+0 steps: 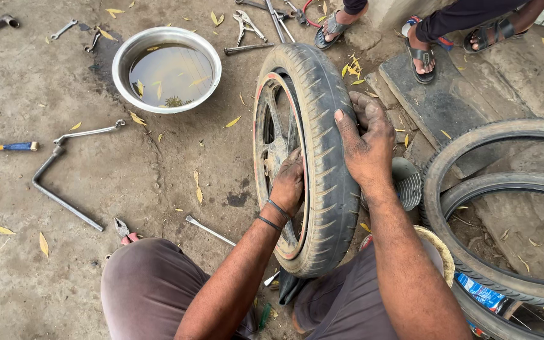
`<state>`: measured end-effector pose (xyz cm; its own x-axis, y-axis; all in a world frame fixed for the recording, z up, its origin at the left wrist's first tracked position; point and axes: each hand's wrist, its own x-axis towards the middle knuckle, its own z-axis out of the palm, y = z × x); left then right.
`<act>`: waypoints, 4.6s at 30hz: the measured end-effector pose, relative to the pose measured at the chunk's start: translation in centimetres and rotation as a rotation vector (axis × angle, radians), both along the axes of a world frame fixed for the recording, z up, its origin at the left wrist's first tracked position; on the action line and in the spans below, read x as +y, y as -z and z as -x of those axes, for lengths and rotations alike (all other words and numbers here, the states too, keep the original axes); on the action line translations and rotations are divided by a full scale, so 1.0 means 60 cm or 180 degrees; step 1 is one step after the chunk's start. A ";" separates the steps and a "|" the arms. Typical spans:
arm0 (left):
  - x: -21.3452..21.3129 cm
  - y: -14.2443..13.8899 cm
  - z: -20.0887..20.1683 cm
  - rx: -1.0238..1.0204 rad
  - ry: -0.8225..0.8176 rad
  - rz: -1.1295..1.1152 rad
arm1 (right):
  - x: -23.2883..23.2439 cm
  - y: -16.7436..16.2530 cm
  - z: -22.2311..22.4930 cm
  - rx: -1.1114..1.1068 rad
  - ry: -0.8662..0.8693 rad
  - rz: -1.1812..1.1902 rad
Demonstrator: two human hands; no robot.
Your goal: The person sits on the ground with a scooter wheel and works the tire off the rim. They press and pry the tire bead over the rim edge by hand and with a metal rod, work around the wheel, then pull the inner tube out from inside the tire and continue separating the tire from the rim.
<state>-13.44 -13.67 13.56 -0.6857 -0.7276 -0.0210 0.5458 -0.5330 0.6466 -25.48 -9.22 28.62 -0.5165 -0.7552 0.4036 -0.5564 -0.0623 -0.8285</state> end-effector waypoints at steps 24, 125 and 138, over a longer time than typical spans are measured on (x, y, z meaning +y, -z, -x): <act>0.011 0.002 0.023 -0.0335 -0.0548 0.0961 | 0.010 0.007 0.021 -0.0005 -0.0044 -0.0067; -0.003 0.017 0.037 0.0050 0.0217 -0.0186 | 0.035 0.039 0.079 -0.0251 -0.0045 -0.0018; -0.007 0.094 0.083 -0.1023 -0.1110 0.2738 | 0.039 0.039 0.080 -0.0156 -0.0161 0.0107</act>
